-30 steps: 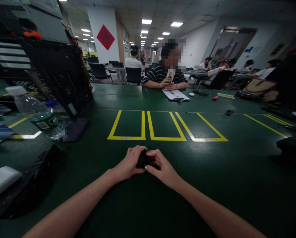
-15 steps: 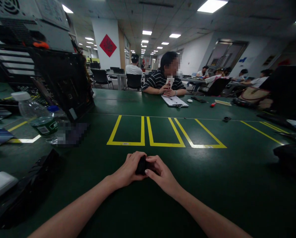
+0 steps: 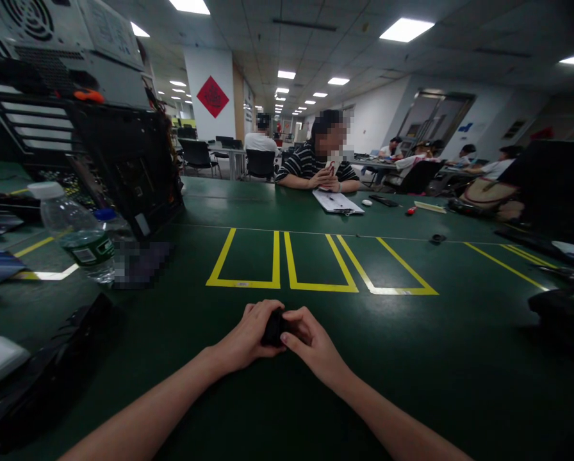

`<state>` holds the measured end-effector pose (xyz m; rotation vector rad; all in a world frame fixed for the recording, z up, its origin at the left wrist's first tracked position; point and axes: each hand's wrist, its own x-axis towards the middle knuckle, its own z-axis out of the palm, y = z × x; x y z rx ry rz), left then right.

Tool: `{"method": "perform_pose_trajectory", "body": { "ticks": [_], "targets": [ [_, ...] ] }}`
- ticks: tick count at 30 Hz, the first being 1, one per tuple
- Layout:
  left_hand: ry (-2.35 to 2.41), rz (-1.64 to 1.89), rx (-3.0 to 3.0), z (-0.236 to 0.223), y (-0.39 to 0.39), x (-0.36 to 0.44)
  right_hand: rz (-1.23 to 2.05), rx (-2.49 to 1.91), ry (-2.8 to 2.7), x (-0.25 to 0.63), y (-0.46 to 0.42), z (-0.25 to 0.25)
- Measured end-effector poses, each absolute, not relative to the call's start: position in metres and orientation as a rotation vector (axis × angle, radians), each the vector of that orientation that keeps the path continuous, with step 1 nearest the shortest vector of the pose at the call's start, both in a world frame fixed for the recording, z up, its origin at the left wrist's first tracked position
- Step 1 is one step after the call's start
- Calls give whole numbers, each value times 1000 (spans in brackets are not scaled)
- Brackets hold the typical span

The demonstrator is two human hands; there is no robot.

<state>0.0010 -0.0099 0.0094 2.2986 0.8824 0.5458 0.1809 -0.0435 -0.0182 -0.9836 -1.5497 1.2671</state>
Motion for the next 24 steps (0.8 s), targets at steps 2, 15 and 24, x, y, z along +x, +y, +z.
{"method": "perform_pose_trajectory", "body": {
  "ticks": [2,15,24],
  "targets": [
    [877,540,2291,8,-9,1,1276,-1029,-1517,180,-42,-18],
    [904,509,2320,10,-9,1,1299,-1013,-1512,182,-41,-22],
    [922,485,2310,10,-9,2,1308,-1004,-1573,185,-41,-18]
  ]
}}
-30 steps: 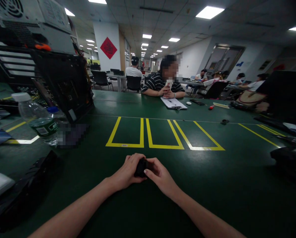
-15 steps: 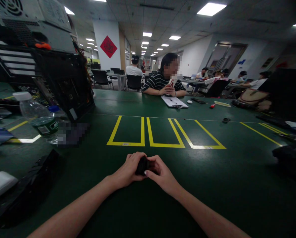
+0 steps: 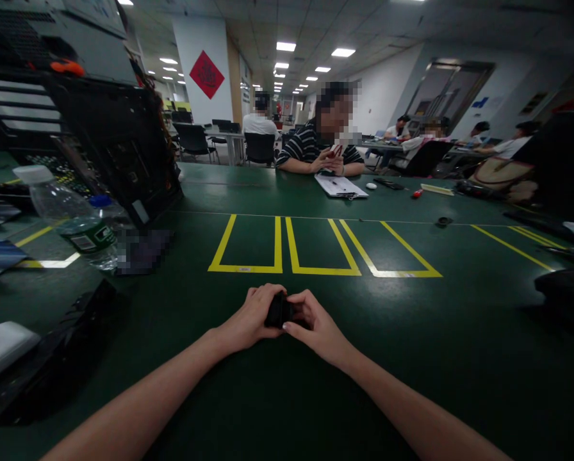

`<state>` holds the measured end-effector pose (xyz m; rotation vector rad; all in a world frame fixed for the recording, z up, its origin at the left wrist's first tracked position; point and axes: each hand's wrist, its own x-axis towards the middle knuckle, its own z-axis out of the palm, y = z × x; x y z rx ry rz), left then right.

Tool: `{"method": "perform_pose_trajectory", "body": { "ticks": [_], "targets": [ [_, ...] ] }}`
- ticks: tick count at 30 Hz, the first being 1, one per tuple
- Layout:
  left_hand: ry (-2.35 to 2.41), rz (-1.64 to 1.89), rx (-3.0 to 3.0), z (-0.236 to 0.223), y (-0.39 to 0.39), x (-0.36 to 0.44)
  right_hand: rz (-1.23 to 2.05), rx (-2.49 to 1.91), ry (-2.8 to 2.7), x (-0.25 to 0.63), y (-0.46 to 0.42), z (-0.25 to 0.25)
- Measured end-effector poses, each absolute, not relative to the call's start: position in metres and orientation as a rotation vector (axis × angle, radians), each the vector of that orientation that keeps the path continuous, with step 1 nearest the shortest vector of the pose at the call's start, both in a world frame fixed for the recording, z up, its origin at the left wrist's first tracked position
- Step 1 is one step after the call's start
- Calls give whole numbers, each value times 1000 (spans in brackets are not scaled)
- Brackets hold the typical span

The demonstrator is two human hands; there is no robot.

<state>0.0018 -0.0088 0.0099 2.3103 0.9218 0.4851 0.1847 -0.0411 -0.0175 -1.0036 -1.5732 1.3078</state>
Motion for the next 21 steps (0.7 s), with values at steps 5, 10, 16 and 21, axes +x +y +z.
{"method": "perform_pose_trajectory", "body": {
  "ticks": [5,10,16,21],
  "targets": [
    [934,478,2282,11,-9,2,1330,-1032,-1536,184,-42,-19],
    [920,488,2293,10,-8,3,1316,-1082,-1439,184,-40,-24],
    [912,507,2331,9,-8,1,1154,-1201,-1350,189,-37,-22],
    [907,512,2314,10,-8,1,1297,-1159,-1426,188,-38,-17]
  ]
}}
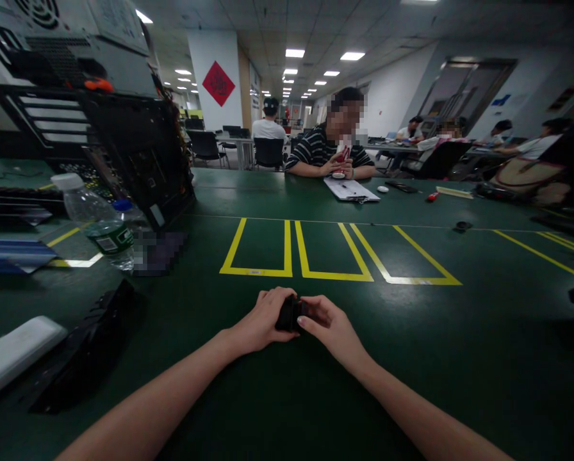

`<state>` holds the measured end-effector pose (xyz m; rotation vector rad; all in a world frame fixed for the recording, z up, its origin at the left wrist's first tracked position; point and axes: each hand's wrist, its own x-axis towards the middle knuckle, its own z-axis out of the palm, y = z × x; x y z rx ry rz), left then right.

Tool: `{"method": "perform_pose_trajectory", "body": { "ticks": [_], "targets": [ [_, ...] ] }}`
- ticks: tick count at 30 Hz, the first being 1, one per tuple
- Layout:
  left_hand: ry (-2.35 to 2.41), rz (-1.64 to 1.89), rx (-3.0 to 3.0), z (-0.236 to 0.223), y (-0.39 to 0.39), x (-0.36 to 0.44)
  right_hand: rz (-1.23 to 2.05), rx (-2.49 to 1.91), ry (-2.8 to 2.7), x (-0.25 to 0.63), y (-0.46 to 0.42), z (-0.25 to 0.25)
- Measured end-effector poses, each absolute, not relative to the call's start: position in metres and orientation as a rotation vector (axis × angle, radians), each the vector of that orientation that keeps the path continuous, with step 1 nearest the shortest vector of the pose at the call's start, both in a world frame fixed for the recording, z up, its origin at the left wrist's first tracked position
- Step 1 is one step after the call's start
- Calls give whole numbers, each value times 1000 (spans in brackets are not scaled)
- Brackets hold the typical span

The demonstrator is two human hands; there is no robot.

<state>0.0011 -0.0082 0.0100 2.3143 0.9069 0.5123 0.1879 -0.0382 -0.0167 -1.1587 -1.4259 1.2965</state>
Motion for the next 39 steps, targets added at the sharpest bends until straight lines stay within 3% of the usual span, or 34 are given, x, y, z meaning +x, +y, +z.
{"method": "perform_pose_trajectory", "body": {
  "ticks": [7,26,39],
  "targets": [
    [913,552,2290,0,-6,2,1418,-1167,-1424,179,-30,-20],
    [916,628,2382,-3,-11,2,1281,-1134,-1503,172,-41,-15],
    [826,524,2400,8,-11,-3,1386,-1082,-1549,178,-44,-12]
  ]
}}
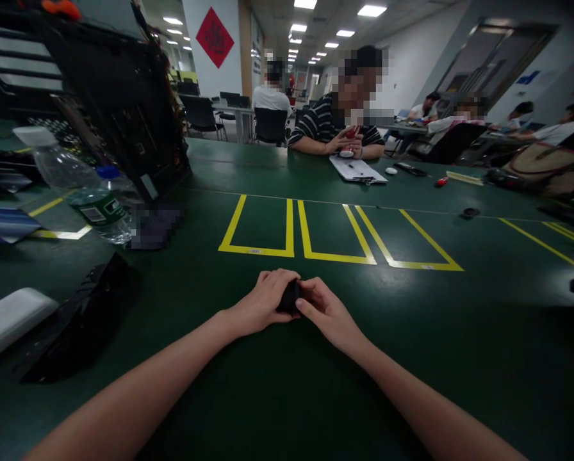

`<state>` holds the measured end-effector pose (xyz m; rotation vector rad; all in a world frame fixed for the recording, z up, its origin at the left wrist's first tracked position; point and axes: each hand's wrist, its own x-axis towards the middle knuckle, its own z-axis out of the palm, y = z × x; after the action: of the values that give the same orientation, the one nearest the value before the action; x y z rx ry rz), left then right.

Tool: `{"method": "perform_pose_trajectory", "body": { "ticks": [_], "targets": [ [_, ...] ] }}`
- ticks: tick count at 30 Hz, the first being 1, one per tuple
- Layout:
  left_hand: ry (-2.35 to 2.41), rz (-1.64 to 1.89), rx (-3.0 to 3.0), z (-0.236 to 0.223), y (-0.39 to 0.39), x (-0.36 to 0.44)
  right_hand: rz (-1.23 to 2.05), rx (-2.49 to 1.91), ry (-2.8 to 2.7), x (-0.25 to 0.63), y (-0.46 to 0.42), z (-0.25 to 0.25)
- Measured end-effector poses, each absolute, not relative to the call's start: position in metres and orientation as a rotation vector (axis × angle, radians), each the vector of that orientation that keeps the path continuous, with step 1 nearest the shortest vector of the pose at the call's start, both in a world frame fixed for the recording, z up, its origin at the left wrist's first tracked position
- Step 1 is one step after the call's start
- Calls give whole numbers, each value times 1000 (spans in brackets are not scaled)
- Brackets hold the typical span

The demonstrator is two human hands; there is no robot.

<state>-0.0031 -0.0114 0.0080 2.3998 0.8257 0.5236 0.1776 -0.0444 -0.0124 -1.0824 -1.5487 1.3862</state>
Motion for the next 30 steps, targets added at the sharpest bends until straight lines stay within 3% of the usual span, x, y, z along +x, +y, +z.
{"method": "perform_pose_trajectory", "body": {
  "ticks": [30],
  "targets": [
    [845,480,2405,5,-8,-3,1478,-1016,-1598,183,-41,-7]
  ]
}}
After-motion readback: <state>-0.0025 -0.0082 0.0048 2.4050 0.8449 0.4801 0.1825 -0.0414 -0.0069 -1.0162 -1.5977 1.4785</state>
